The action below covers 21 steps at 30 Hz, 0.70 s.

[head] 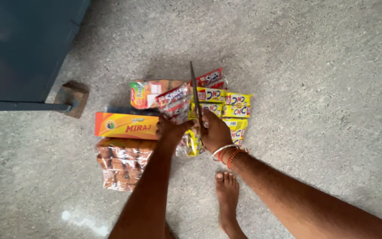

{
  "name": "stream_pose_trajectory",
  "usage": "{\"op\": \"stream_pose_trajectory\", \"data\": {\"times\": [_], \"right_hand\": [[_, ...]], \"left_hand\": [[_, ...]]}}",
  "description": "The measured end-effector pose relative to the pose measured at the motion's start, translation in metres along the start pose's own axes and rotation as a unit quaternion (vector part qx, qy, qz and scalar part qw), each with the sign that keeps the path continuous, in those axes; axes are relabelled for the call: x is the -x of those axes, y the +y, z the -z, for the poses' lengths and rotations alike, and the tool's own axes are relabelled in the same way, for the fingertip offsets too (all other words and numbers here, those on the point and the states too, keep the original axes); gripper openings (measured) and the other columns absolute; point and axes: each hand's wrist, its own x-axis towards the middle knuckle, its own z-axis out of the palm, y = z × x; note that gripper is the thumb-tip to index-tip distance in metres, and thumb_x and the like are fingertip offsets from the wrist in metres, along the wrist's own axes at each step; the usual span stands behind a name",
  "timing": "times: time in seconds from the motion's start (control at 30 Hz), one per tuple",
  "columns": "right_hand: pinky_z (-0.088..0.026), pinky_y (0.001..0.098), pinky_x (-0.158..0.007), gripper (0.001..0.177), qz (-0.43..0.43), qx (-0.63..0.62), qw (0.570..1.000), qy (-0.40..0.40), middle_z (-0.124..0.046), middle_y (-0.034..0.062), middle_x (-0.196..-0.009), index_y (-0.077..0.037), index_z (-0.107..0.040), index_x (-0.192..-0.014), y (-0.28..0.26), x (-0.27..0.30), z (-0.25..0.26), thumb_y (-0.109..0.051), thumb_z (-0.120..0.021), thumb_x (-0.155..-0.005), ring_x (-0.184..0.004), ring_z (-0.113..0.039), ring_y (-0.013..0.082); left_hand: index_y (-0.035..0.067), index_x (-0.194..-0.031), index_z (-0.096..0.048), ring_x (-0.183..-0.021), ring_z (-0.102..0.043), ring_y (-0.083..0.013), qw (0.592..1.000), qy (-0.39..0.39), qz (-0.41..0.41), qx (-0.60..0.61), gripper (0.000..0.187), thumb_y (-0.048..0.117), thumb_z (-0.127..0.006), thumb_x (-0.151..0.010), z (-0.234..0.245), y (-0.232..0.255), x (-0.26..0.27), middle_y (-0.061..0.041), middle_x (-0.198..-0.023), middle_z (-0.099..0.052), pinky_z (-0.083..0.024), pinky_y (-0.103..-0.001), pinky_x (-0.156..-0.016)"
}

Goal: The person unpacks various snack items from a large sack onto the floor, then uses scissors to cut open packages of biscuits and crackers. The person also arranges small green-wrapped items into a tray and places the cut packages onto a glass display counter.

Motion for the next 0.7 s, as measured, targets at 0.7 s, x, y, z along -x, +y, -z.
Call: {"op": "stream_pose_trajectory", "data": {"times": [0.7], "right_hand": [[-0.055, 0.0278, -0.065, 0.012, -0.155, -0.289, 0.939, -0.100, -0.065, 0.0036, -0.086, -0.001, -0.061, -0.099, 0.059, -0.008, 0.024, 0.001, -0.071, -0.093, -0.074, -0.065, 0.0114]], "left_hand": [[-0.011, -0.122, -0.047, -0.102, -0.065, -0.0434, 0.953, 0.170, -0.249, -0.006, 0.113, 0.040, -0.105, -0.040, -0.082, -0.012, -0.015, -0.031, -0.113, -0.064, -0.056, -0.049, -0.084]]}}
